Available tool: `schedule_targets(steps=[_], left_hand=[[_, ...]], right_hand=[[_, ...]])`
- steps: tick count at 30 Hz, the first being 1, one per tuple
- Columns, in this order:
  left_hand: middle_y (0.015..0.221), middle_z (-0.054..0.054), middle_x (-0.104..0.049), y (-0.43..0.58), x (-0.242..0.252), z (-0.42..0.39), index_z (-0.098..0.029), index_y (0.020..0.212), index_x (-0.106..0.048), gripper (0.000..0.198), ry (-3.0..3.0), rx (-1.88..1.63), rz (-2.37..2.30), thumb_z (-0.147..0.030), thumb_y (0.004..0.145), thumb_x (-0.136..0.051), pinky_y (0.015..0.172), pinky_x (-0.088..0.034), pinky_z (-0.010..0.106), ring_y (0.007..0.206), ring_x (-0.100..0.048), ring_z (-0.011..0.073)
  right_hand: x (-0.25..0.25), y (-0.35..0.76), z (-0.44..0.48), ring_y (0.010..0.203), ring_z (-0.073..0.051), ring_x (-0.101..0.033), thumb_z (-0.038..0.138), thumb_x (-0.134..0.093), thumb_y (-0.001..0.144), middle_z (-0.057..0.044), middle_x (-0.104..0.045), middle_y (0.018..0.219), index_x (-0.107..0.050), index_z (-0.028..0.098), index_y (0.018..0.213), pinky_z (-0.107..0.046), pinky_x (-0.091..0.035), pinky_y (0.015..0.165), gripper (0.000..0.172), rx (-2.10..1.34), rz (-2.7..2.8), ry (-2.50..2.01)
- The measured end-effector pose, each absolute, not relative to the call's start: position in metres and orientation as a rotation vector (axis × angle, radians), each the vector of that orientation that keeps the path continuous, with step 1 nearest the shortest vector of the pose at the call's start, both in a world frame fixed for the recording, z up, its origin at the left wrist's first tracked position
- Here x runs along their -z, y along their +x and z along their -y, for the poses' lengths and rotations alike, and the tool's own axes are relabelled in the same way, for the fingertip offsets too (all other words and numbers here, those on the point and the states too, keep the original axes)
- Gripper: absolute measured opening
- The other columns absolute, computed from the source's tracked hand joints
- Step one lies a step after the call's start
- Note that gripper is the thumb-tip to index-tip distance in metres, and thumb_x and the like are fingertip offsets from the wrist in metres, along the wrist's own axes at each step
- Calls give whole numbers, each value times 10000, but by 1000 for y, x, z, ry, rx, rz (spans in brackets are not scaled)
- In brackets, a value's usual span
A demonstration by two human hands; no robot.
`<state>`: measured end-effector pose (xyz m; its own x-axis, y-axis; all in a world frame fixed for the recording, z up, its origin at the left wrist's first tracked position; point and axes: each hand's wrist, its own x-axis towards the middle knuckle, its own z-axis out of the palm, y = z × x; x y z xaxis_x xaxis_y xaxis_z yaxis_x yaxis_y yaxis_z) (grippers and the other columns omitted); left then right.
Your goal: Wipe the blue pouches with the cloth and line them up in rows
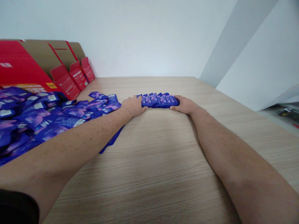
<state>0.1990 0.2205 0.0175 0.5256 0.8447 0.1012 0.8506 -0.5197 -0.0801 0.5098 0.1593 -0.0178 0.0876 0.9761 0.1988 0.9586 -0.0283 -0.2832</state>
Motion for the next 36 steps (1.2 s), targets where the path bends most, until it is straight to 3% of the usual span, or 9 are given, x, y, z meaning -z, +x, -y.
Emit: schedule_targets(steps=[7,18,24,30,36], left_hand=[[1427,245,-616,199,-16,-221,-150,1531,-502,815,-2638,88,1463,-714,947,-428,1032,-531,575,1297,-615,456],[1427,236,-622,201,-15,-224,-163,1509,-529,784,-2630,87,1469,-706,954,-420,1035,-535,569,1305,-613,447],[1446,231,-609,193,-23,-212,-159,1546,-491,806,-2620,131,1484,-703,952,-466,1051,-535,521,1320,-614,428],[1456,175,-636,140,-58,-156,-143,1562,-471,683,-2643,359,1369,-490,980,-558,1154,-487,434,1365,-605,331],[1347,140,-724,46,-58,-63,-154,1444,-593,526,-2799,597,1408,-407,985,-558,1129,-533,439,1276,-669,289]], right_hand=[[20,504,-163,1310,-385,-659,544,-781,853,-202,-680,1457,-557,145,1540,-494,-506,1130,826,-14,1919,-2039],[26,507,-168,1331,-420,-639,642,-732,841,-219,-666,1470,-554,118,1549,-532,-488,1157,899,46,1927,-2048],[35,514,-170,1414,-426,-575,697,-751,790,-249,-571,1570,-448,80,1618,-538,-452,1204,1076,51,1874,-1962],[34,522,-162,1521,-373,-437,590,-472,991,-263,-503,1616,-421,45,1597,-555,-334,1276,817,193,1690,-1832],[20,512,-134,1442,-400,-439,451,-380,1012,-303,-551,1476,-456,8,1538,-602,-339,1229,692,358,1406,-1882]])
